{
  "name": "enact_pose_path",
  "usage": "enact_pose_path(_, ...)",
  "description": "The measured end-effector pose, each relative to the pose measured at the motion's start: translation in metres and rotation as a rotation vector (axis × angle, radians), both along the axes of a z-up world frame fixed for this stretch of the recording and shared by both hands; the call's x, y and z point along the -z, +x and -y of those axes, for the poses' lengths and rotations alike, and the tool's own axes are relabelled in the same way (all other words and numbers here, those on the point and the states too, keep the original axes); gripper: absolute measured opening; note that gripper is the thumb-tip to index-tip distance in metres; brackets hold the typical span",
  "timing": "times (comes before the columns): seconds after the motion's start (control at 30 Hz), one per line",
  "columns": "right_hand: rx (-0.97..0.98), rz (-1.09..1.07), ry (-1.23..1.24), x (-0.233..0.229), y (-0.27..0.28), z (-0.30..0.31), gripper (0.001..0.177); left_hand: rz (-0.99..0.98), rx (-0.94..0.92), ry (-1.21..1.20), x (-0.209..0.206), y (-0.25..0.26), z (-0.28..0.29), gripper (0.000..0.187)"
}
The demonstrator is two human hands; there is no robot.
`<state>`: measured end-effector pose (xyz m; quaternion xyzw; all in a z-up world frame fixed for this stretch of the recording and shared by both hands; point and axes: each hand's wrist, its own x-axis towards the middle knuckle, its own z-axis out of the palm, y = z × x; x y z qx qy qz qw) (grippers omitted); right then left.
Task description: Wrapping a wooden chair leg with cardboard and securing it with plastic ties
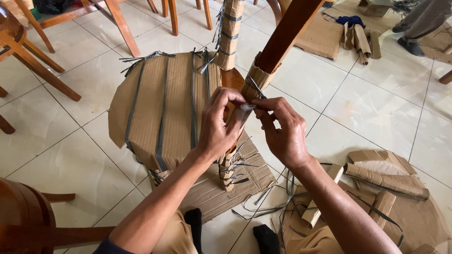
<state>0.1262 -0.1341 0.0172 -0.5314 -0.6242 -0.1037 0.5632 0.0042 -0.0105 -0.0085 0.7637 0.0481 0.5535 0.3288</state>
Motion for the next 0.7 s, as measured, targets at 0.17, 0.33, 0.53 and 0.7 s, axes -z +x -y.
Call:
enact_pose_path(0.17,-0.082,-0.058,0.032,-0.001,-0.005,0.003,0.011,0.065,0.083,-0.104,-0.007,0.0,0.015,0.002)
enact_pose_path(0.33,-0.196,-0.17,0.033,0.005,-0.007,0.003,0.018,0.115,0.108,-0.254,-0.013,0.0,0.012,0.008)
enact_pose_path(0.53,-0.247,-0.702,0.016,0.027,-0.003,-0.002,0.024,0.147,0.171,-0.765,-0.001,0.012,-0.003,0.017)
enact_pose_path(0.7,-0.22,-0.732,0.028,0.019,-0.005,-0.003,0.026,0.135,0.051,-0.352,0.003,0.013,-0.014,0.016)
